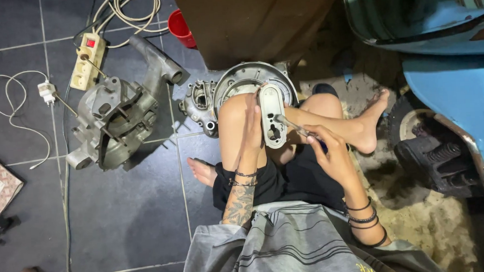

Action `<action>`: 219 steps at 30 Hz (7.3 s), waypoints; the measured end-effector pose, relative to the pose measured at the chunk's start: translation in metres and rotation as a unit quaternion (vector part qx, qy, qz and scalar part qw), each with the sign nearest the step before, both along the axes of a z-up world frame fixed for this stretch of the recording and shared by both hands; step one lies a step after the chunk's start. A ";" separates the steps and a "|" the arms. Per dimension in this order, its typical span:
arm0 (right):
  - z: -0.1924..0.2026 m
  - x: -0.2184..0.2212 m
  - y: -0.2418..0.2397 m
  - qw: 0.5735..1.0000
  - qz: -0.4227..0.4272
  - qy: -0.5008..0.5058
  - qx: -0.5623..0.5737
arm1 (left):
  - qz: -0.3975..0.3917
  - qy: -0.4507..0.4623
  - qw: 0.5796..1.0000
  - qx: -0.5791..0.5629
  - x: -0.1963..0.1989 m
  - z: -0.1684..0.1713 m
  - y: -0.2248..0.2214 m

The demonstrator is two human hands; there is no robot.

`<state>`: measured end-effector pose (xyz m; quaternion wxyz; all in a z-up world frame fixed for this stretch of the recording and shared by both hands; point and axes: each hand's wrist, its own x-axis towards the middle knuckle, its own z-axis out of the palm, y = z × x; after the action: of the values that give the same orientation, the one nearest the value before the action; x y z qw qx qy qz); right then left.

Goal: Adjusting or installing components on a motorcycle brake shoe assembly using a small hand tool.

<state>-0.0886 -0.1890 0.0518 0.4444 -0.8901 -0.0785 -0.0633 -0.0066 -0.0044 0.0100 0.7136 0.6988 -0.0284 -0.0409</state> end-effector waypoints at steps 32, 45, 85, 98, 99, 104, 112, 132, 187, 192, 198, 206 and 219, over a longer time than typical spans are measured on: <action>0.029 -0.018 0.000 0.998 0.035 0.029 -0.038 | -0.019 -0.008 0.983 -0.184 0.007 -0.050 -0.001; 0.023 -0.001 0.024 0.999 -0.025 -0.039 -0.003 | 0.004 0.007 0.991 -0.133 0.016 -0.062 0.000; 0.037 -0.010 0.035 0.993 0.037 0.108 0.025 | 0.012 0.013 0.996 -0.082 0.003 0.011 -0.007; 0.018 -0.008 0.049 0.998 0.016 0.044 0.030 | 0.003 -0.003 1.000 -0.019 0.000 0.016 -0.009; 0.018 -0.011 0.051 0.998 0.019 0.049 0.032 | -0.001 0.015 1.000 0.000 -0.004 0.026 -0.010; 0.019 -0.004 0.044 0.997 0.002 0.058 0.051 | -0.006 0.002 1.000 -0.014 0.006 -0.007 -0.006; 0.003 -0.002 0.048 0.998 -0.008 0.033 0.049 | -0.017 -0.019 1.000 -0.017 0.009 -0.032 -0.001; 0.002 -0.003 0.050 1.000 -0.018 0.003 -0.017 | -0.035 -0.004 0.999 0.014 0.002 0.019 0.007; -0.005 0.020 0.022 0.998 -0.067 -0.009 0.000 | -0.034 -0.068 0.997 -0.034 0.010 -0.014 0.001; 0.011 0.037 0.005 0.996 -0.047 -0.072 -0.023 | -0.060 -0.089 0.994 -0.025 0.006 0.000 0.005; 0.013 0.045 -0.008 0.990 0.024 -0.124 -0.061 | -0.070 -0.080 0.994 -0.033 0.011 -0.012 0.007; 0.012 0.057 -0.007 0.985 -0.025 -0.158 -0.057 | -0.077 -0.060 0.995 -0.024 0.002 0.018 0.006; -0.002 0.063 -0.010 0.985 -0.037 -0.161 -0.057 | -0.079 -0.049 0.995 -0.036 0.007 0.004 0.005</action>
<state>-0.0260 -0.1992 0.0499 0.3714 -0.8946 -0.1199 -0.2176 0.0005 0.0007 0.0144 0.7302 0.6697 -0.1203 -0.0615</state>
